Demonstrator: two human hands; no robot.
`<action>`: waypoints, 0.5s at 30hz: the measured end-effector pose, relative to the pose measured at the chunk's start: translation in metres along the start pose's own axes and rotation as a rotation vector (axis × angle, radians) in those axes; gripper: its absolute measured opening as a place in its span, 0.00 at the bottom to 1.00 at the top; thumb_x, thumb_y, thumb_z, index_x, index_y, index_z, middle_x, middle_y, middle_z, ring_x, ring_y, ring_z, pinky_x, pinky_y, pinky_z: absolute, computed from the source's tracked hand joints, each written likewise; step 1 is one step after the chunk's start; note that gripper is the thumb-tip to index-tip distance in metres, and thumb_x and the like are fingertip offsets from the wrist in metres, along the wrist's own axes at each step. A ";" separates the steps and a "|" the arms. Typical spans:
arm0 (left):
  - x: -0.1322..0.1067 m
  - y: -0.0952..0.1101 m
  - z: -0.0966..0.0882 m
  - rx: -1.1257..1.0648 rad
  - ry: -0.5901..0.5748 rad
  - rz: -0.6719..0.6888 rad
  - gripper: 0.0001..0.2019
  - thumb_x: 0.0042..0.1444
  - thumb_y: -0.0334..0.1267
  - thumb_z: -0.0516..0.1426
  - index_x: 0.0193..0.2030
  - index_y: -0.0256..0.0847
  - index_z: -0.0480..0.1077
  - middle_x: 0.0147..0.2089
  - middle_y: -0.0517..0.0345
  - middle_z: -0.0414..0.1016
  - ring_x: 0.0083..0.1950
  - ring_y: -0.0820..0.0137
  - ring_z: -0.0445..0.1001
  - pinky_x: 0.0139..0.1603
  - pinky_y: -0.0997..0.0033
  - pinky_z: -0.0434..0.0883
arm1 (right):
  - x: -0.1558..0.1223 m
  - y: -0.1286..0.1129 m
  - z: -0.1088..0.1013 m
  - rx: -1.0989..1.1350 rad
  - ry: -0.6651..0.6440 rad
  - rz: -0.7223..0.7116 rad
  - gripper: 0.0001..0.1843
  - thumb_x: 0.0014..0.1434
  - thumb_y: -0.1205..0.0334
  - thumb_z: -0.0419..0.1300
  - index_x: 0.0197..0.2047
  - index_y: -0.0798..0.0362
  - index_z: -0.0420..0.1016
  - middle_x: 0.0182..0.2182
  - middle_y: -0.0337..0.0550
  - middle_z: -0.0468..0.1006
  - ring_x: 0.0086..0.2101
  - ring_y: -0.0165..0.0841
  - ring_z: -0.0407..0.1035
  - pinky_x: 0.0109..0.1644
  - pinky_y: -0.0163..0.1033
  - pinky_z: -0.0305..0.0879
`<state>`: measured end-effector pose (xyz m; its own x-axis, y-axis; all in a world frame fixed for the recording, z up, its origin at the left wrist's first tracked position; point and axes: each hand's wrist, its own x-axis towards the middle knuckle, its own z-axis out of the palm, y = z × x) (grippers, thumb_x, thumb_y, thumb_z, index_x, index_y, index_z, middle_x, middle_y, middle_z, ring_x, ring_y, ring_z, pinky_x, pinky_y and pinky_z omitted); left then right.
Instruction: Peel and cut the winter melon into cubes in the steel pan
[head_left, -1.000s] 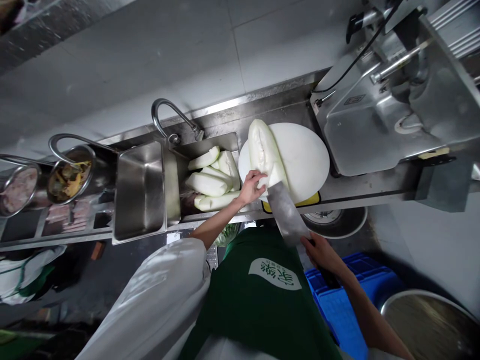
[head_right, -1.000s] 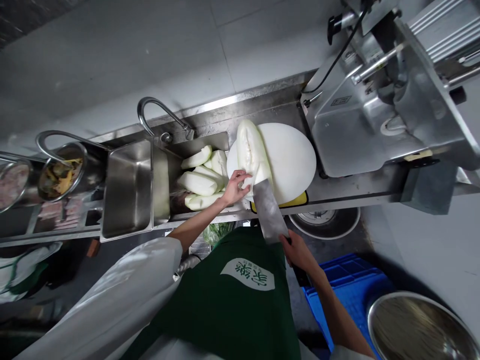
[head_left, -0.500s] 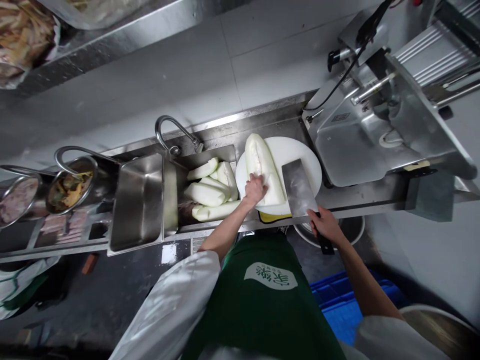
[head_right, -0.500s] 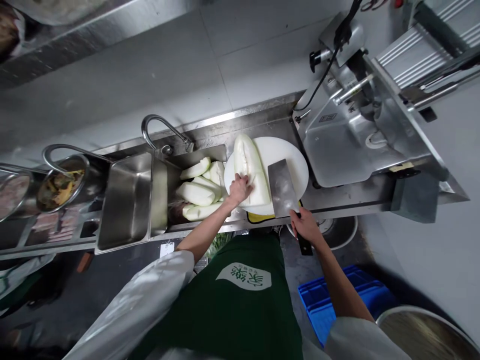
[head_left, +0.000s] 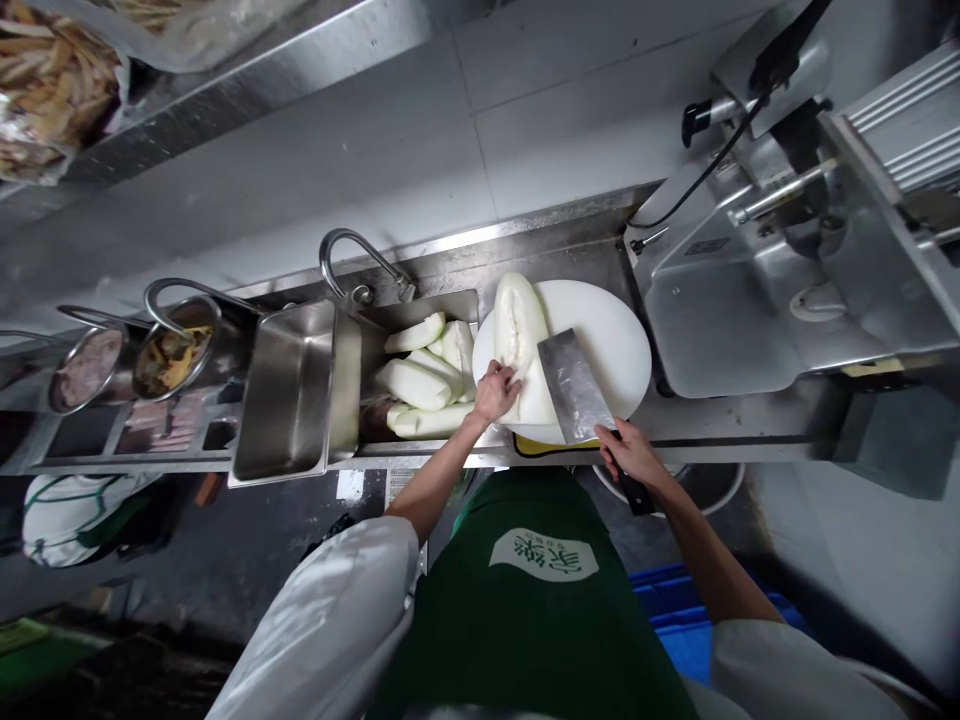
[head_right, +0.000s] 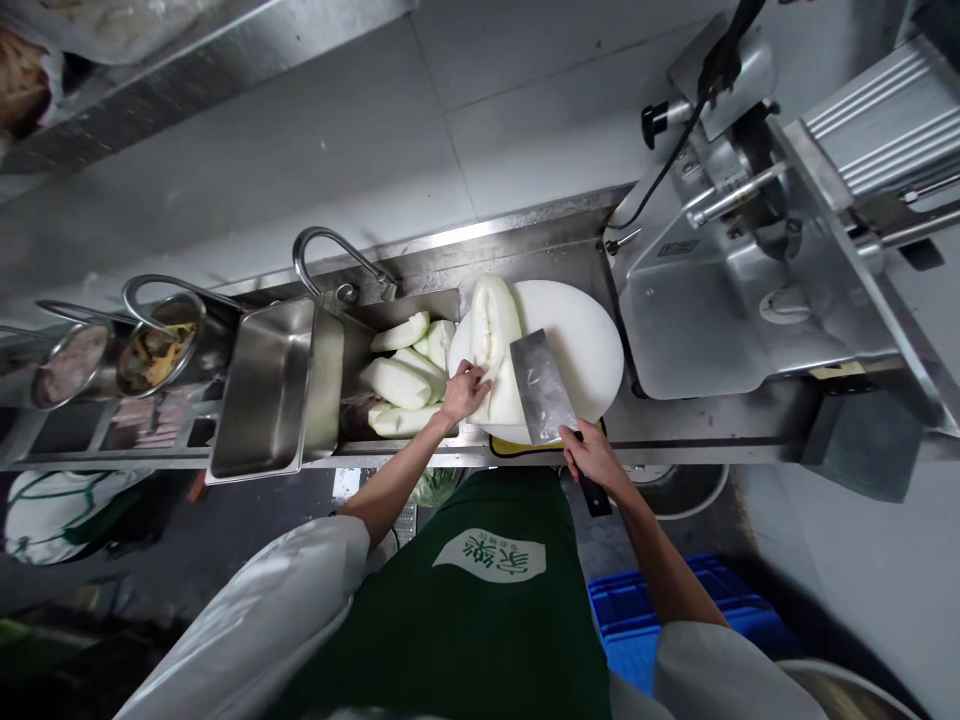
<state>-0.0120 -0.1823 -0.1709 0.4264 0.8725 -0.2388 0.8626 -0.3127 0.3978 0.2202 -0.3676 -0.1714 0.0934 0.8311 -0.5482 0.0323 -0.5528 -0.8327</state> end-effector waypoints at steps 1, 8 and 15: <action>-0.001 0.000 -0.001 -0.005 0.001 0.001 0.07 0.67 0.41 0.57 0.42 0.41 0.73 0.50 0.51 0.67 0.43 0.64 0.78 0.49 0.61 0.77 | 0.001 0.000 -0.002 -0.006 -0.011 -0.003 0.28 0.55 0.30 0.57 0.35 0.46 0.58 0.14 0.25 0.65 0.11 0.27 0.59 0.14 0.33 0.57; -0.004 0.002 -0.003 -0.041 0.015 -0.008 0.07 0.67 0.40 0.56 0.41 0.42 0.73 0.50 0.53 0.68 0.44 0.65 0.78 0.48 0.63 0.76 | 0.010 0.002 -0.009 -0.040 -0.052 -0.006 0.26 0.57 0.31 0.57 0.34 0.46 0.58 0.15 0.25 0.65 0.12 0.27 0.59 0.14 0.33 0.59; -0.003 -0.005 0.003 -0.095 0.039 0.023 0.06 0.66 0.39 0.58 0.39 0.41 0.73 0.50 0.53 0.68 0.41 0.67 0.76 0.45 0.66 0.74 | 0.022 -0.011 0.006 -0.077 -0.030 -0.004 0.26 0.57 0.33 0.59 0.34 0.45 0.55 0.15 0.25 0.65 0.12 0.28 0.61 0.14 0.33 0.59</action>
<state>-0.0169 -0.1842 -0.1748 0.4332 0.8800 -0.1950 0.8222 -0.2971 0.4856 0.2159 -0.3429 -0.1750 0.0632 0.8343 -0.5476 0.1095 -0.5512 -0.8272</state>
